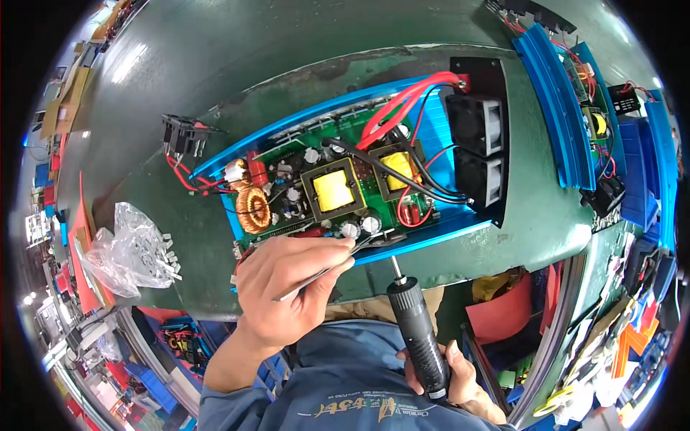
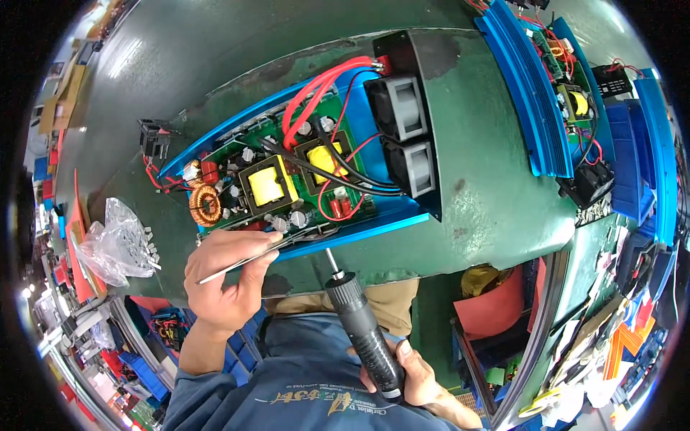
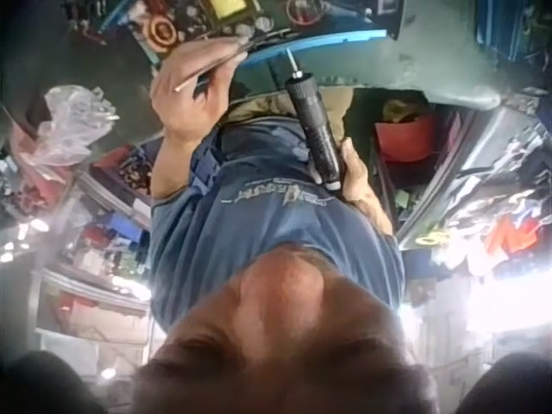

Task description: Assembling internal components and fastening the casing of electronic power inverters on a production line.

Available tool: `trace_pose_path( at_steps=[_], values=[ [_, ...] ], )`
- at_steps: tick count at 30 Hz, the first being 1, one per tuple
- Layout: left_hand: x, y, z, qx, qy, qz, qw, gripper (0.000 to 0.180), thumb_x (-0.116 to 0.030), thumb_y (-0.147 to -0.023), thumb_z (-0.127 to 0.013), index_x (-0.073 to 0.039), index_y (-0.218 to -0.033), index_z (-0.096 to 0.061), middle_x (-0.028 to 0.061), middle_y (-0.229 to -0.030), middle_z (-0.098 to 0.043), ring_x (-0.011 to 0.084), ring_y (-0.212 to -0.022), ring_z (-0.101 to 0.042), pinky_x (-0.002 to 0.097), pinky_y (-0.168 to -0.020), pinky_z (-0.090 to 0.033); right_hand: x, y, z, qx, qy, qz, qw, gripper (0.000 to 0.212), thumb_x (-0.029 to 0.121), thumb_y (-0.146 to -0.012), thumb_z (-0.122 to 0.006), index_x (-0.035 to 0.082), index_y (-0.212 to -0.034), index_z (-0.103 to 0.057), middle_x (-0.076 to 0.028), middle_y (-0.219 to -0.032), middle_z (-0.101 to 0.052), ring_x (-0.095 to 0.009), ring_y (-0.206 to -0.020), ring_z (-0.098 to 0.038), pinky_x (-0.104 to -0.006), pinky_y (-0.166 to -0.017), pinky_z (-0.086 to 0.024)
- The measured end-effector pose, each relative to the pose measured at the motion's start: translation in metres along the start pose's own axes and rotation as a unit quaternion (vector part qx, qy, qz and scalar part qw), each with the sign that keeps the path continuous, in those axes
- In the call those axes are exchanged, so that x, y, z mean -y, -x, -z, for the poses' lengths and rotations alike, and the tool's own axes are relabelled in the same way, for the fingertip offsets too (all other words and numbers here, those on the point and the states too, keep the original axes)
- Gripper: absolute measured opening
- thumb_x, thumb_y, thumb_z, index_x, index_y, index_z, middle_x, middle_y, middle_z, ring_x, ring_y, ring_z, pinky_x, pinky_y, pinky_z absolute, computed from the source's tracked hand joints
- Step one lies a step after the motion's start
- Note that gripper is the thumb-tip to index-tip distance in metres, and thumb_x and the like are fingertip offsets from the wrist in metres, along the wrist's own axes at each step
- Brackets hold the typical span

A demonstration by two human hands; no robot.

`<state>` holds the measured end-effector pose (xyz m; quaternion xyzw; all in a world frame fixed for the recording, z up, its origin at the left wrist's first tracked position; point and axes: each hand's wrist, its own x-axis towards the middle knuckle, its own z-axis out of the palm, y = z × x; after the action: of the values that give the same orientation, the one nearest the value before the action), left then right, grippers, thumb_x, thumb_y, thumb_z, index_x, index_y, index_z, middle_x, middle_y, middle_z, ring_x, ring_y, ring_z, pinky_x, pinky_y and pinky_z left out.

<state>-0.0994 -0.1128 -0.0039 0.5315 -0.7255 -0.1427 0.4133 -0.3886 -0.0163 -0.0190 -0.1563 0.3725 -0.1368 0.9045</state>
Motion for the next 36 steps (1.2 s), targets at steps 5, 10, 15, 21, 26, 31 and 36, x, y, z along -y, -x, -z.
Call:
trace_pose_path(
  at_steps=[5, 10, 15, 21, 26, 31, 36],
  values=[
    [-0.002, 0.003, -0.008, -0.026, -0.019, -0.001, 0.999, 0.027, 0.0, -0.081, -0.08, -0.004, -0.104, -0.066, 0.0095, -0.09, -0.076, 0.0231, -0.071, -0.072, 0.0306, -0.06, -0.053, -0.006, -0.002, 0.001, 0.012, -0.053, -0.004, 0.999, 0.1, 0.079, -0.096, -0.025, -0.009, -0.138, -0.05, -0.009, -0.08, -0.064, -0.013, -0.068, -0.058, -0.0264, -0.064, -0.044],
    [0.0, 0.007, -0.001, -0.011, 0.0, 0.005, 1.0, 0.029, 0.0, -0.081, -0.081, -0.004, -0.105, -0.066, 0.0096, -0.09, -0.077, 0.0227, -0.07, -0.071, 0.0298, -0.059, -0.052, -0.001, -0.005, -0.009, -0.036, -0.033, -0.009, 0.999, 0.103, 0.081, -0.095, -0.019, -0.009, -0.128, -0.058, -0.014, -0.071, -0.062, -0.017, -0.057, -0.052, -0.0292, -0.056, -0.039],
    [-0.002, 0.004, 0.0, 0.002, 0.02, 0.005, 1.0, 0.027, 0.002, -0.082, -0.079, -0.004, -0.104, -0.065, 0.0115, -0.091, -0.077, 0.0235, -0.074, -0.072, 0.031, -0.064, -0.054, -0.012, -0.006, -0.002, -0.037, -0.06, -0.012, 0.997, 0.105, 0.082, -0.094, -0.019, -0.009, -0.129, -0.057, -0.014, -0.072, -0.062, -0.017, -0.058, -0.053, -0.0298, -0.057, -0.04],
    [-0.005, 0.006, 0.005, 0.032, 0.004, 0.011, 0.999, 0.027, 0.003, -0.084, -0.077, -0.003, -0.106, -0.062, 0.0141, -0.092, -0.076, 0.0252, -0.08, -0.074, 0.0326, -0.07, -0.056, -0.017, -0.013, -0.006, -0.049, 0.027, 0.025, 0.998, 0.113, 0.088, -0.089, -0.017, -0.009, -0.132, -0.054, -0.01, -0.074, -0.062, -0.015, -0.063, -0.055, -0.028, -0.061, -0.04],
    [-0.013, -0.005, 0.004, 0.006, 0.058, 0.028, 0.998, 0.021, 0.006, -0.085, -0.07, -0.001, -0.103, -0.064, 0.0175, -0.1, -0.075, 0.0288, -0.082, -0.074, 0.0312, -0.068, -0.058, -0.018, -0.012, -0.004, -0.056, 0.074, 0.049, 0.994, 0.108, 0.087, -0.09, -0.023, -0.007, -0.135, -0.052, -0.009, -0.079, -0.065, -0.013, -0.068, -0.057, -0.0261, -0.064, -0.042],
    [-0.032, -0.019, 0.022, 0.07, -0.067, 0.017, 0.995, 0.034, 0.008, -0.077, -0.067, 0.002, -0.111, -0.066, 0.0164, -0.099, -0.068, 0.0305, -0.081, -0.068, 0.0363, -0.068, -0.055, -0.02, -0.008, -0.002, -0.065, 0.094, 0.058, 0.992, 0.101, 0.083, -0.093, -0.026, -0.004, -0.136, -0.052, -0.008, -0.087, -0.067, -0.012, -0.078, -0.061, -0.0254, -0.071, -0.044],
    [-0.031, -0.026, 0.011, 0.217, -0.172, -0.023, 0.961, 0.037, -0.011, -0.073, -0.076, 0.001, -0.108, -0.068, 0.0066, -0.096, -0.054, 0.0215, -0.08, -0.06, 0.0337, -0.067, -0.053, -0.025, -0.011, -0.007, -0.075, 0.073, 0.059, 0.993, 0.099, 0.082, -0.094, -0.025, -0.004, -0.136, -0.052, -0.007, -0.088, -0.066, -0.013, -0.078, -0.06, -0.0261, -0.073, -0.045]
  ],
)
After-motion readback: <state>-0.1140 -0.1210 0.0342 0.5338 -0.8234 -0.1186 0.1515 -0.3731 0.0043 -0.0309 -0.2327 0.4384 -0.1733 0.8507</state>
